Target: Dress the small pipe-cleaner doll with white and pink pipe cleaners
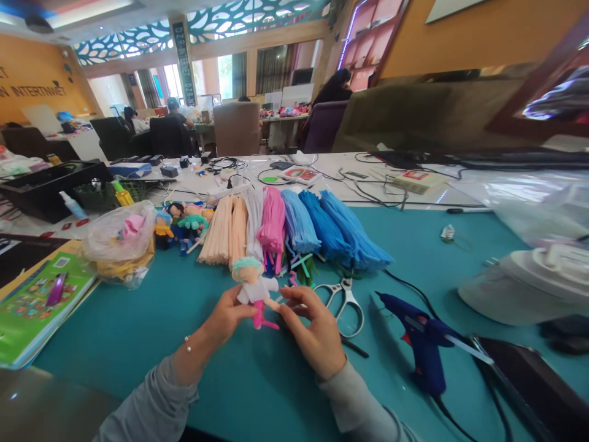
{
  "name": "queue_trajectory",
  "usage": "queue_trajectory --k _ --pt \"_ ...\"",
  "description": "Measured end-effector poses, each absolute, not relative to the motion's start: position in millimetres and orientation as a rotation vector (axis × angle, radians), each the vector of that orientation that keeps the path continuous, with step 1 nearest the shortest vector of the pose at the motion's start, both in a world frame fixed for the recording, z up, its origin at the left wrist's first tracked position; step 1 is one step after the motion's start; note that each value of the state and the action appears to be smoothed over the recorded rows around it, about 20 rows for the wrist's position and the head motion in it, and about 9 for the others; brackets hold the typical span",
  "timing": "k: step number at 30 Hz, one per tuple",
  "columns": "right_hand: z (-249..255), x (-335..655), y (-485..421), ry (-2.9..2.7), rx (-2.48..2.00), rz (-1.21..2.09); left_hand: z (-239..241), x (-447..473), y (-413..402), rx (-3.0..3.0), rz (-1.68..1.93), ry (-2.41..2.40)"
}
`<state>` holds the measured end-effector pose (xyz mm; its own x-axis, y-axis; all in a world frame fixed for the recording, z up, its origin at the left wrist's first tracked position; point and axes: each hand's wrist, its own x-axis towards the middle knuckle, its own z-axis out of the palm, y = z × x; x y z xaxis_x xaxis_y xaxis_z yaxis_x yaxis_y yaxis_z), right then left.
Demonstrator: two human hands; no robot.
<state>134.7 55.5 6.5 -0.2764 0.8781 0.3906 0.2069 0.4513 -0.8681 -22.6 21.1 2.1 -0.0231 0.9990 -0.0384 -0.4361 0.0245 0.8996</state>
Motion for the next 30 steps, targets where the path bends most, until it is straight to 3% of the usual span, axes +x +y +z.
queue_trajectory --k 3,6,17,30 --pt "9.0 133.4 54.7 -1.684 -0.967 1.251 -4.0 -20.9 20.4 0.892 1.346 0.906" --pt "6.4 133.5 55.5 -1.584 -0.976 1.413 -7.9 -17.6 20.8 0.889 1.354 0.862" --pt "0.2 134.5 62.4 -1.172 -1.021 1.499 -7.8 -10.7 21.2 0.635 1.313 0.887" --pt "7.8 131.4 57.2 -1.058 -0.979 1.55 -6.0 -10.3 20.1 0.559 1.297 0.872"
